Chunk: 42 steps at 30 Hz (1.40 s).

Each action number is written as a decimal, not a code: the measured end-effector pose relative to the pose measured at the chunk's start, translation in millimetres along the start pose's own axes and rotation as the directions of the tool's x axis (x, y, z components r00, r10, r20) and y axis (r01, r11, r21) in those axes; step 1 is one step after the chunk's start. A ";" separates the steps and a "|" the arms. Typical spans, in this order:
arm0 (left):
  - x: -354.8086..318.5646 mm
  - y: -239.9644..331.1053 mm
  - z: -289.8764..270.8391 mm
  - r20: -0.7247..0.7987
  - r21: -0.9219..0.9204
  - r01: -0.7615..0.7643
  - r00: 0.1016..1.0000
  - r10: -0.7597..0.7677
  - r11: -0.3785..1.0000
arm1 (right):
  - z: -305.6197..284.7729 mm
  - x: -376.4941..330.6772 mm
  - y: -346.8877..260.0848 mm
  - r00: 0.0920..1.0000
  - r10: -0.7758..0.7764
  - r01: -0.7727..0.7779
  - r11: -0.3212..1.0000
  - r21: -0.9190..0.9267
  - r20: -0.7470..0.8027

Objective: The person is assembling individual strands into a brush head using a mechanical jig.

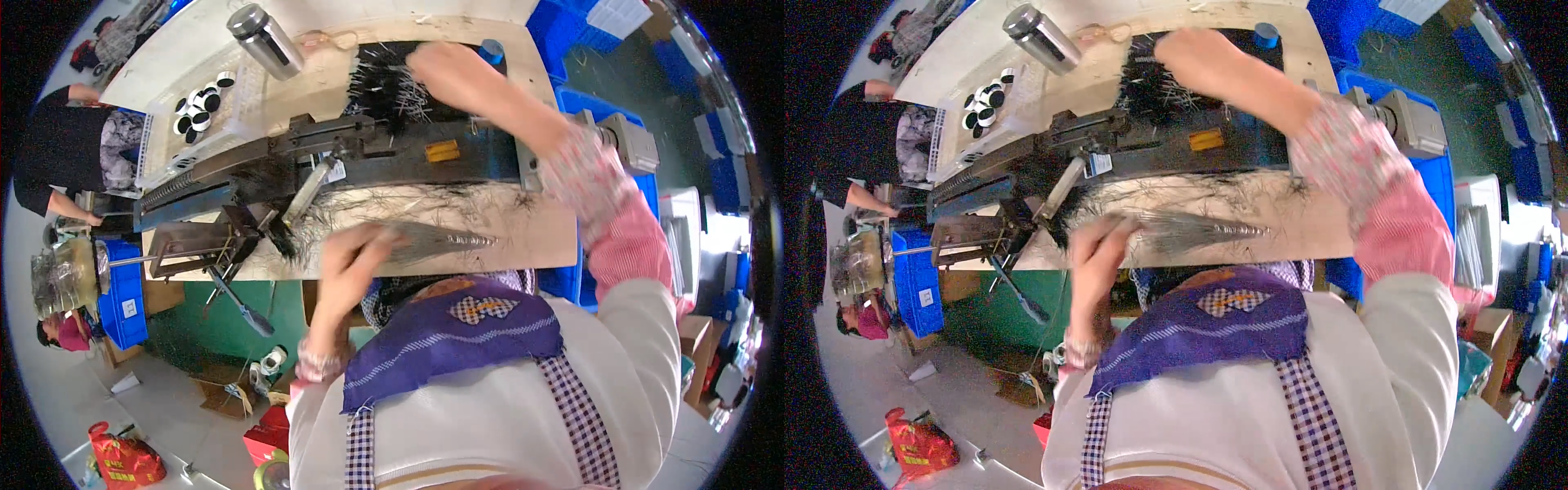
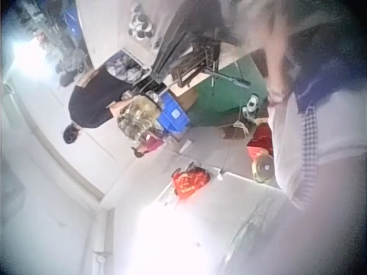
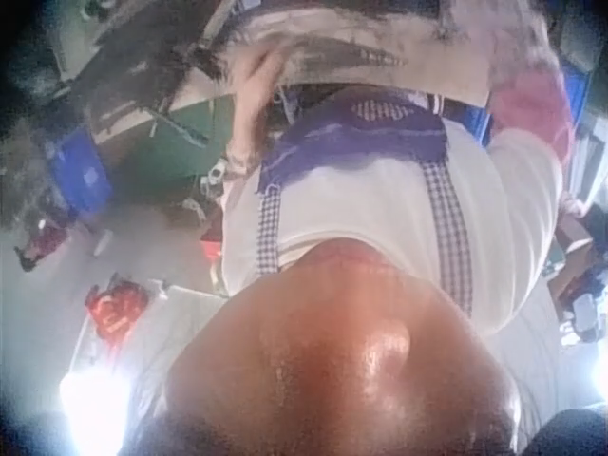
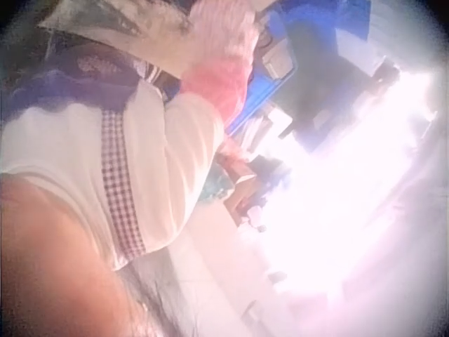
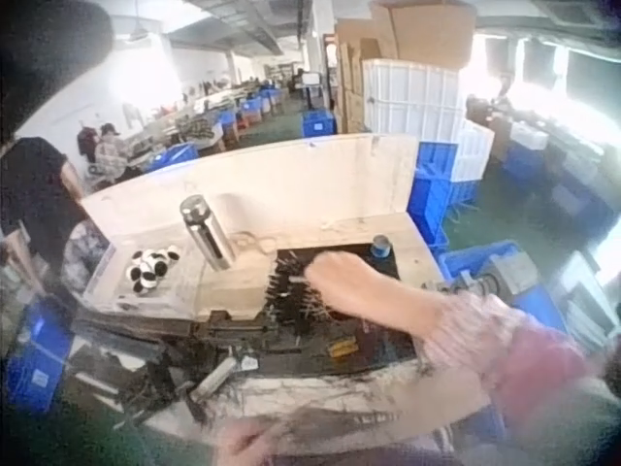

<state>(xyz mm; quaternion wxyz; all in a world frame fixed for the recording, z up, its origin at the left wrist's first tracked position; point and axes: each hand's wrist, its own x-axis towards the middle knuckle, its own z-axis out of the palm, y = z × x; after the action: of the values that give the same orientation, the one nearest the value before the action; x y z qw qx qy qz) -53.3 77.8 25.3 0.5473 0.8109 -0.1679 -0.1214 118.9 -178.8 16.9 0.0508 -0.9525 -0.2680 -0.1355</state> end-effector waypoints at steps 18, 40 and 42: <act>106.9 13.5 -9.1 0.141 0.911 -0.342 0.784 0.604 0.232 | -9.4 -36.8 -39.1 0.926 -0.218 0.350 0.798 0.490 -0.307; 56.3 -63.1 38.9 -0.219 -0.166 0.078 0.969 -0.114 0.983 | 7.4 -20.9 -58.0 0.974 -0.142 0.204 0.886 0.416 -0.177; 26.3 -84.1 12.7 -0.165 -0.320 0.249 0.935 -0.312 0.914 | -7.9 -49.7 -75.1 0.970 -0.097 0.175 0.915 0.363 -0.223</act>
<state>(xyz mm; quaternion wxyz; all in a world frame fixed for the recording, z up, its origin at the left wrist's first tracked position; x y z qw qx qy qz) -22.3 85.4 -57.9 0.6533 0.7443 0.0304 -0.1353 36.9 -141.0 12.1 0.2513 -0.8850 -0.3484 -0.1794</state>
